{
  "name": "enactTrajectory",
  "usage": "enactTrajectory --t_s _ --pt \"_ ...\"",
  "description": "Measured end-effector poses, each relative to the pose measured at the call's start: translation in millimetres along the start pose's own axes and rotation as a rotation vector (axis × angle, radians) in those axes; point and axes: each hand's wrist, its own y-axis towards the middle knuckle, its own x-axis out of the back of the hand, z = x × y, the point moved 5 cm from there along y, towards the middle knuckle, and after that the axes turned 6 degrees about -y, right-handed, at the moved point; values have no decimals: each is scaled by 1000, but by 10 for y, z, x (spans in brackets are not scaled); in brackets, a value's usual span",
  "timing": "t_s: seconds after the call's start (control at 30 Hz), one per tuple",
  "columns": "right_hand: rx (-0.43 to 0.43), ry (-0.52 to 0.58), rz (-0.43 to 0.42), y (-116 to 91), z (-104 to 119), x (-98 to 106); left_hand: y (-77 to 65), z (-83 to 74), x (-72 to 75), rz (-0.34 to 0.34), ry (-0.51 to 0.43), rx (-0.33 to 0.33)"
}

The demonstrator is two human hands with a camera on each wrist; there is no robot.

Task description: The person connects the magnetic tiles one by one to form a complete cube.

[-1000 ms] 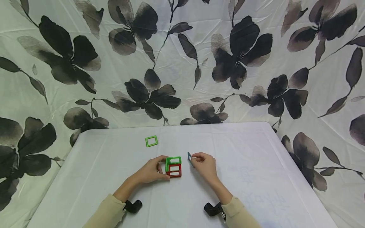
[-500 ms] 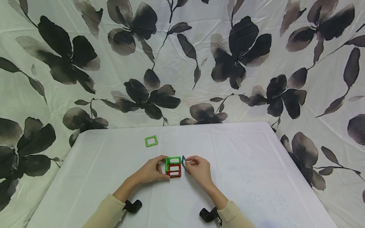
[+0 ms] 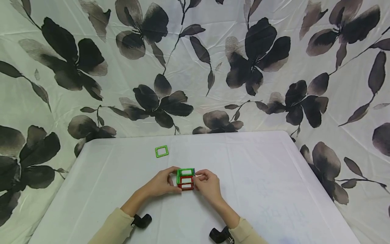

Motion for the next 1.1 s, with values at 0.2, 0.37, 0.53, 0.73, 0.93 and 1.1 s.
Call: enactTrajectory --t_s 0.2,0.37,0.53,0.73,0.93,1.1 --pt "-5 22 46 -75 160 -27 -1 20 -1 -4 -4 -2" --pt "-32 20 37 31 -108 -63 -3 18 4 -6 3 -2" --pt "-4 -26 56 44 -165 -39 -13 -6 8 2 18 6" --pt "116 -69 205 65 -163 -15 -16 -20 3 17 14 0" --pt "154 -68 341 135 -214 -8 -21 -21 -3 35 35 15" --pt "178 -77 417 178 -230 -2 -23 -27 -17 42 54 4"
